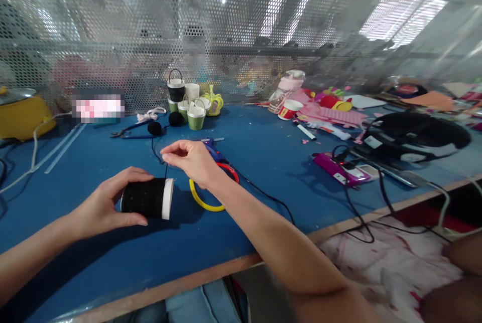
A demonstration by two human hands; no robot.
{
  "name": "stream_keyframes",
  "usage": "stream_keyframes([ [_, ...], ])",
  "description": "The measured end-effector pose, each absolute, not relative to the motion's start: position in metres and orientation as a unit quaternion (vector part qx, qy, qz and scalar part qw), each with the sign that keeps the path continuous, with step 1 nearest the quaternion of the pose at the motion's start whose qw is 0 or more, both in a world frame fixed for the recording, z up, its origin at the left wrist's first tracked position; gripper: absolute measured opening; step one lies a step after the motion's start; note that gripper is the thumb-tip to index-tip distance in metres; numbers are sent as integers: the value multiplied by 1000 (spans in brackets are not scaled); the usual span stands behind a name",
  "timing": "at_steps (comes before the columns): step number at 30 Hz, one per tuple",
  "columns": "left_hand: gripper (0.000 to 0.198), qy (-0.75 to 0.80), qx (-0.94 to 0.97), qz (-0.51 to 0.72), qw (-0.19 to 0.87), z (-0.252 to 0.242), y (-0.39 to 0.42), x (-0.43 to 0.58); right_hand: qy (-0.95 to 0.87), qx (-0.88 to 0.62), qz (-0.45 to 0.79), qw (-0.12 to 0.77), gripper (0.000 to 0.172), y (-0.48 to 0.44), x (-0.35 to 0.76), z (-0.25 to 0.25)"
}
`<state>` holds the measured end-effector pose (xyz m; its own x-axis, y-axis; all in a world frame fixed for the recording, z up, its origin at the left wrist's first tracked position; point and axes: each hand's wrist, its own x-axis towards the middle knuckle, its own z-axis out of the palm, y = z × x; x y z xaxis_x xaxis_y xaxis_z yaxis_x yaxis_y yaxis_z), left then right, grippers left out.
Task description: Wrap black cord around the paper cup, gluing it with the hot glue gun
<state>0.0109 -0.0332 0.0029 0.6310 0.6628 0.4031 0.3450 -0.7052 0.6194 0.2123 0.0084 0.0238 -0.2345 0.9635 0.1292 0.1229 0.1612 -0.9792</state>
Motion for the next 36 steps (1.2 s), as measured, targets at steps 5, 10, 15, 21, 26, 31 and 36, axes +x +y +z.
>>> stream_keyframes([
  [5,54,277,871,335,228,3,-34,11,-628,-445,477,425,9,7,210,22],
  [10,54,282,874,341,200,2,-35,11,-627,-449,489,407,8,5,209,22],
  [15,52,277,876,356,172,1,-36,11,-623,-442,500,408,7,4,209,21],
  [21,52,270,883,356,141,1,-36,11,-625,-443,504,399,7,5,209,20],
  [26,52,271,883,361,126,1,-35,11,-618,-445,514,394,5,5,208,20],
  [31,51,272,881,364,135,0,-35,11,-613,-450,526,381,5,6,208,21],
  [36,52,285,860,381,185,-2,-34,12,-600,-448,544,378,7,8,208,21],
])
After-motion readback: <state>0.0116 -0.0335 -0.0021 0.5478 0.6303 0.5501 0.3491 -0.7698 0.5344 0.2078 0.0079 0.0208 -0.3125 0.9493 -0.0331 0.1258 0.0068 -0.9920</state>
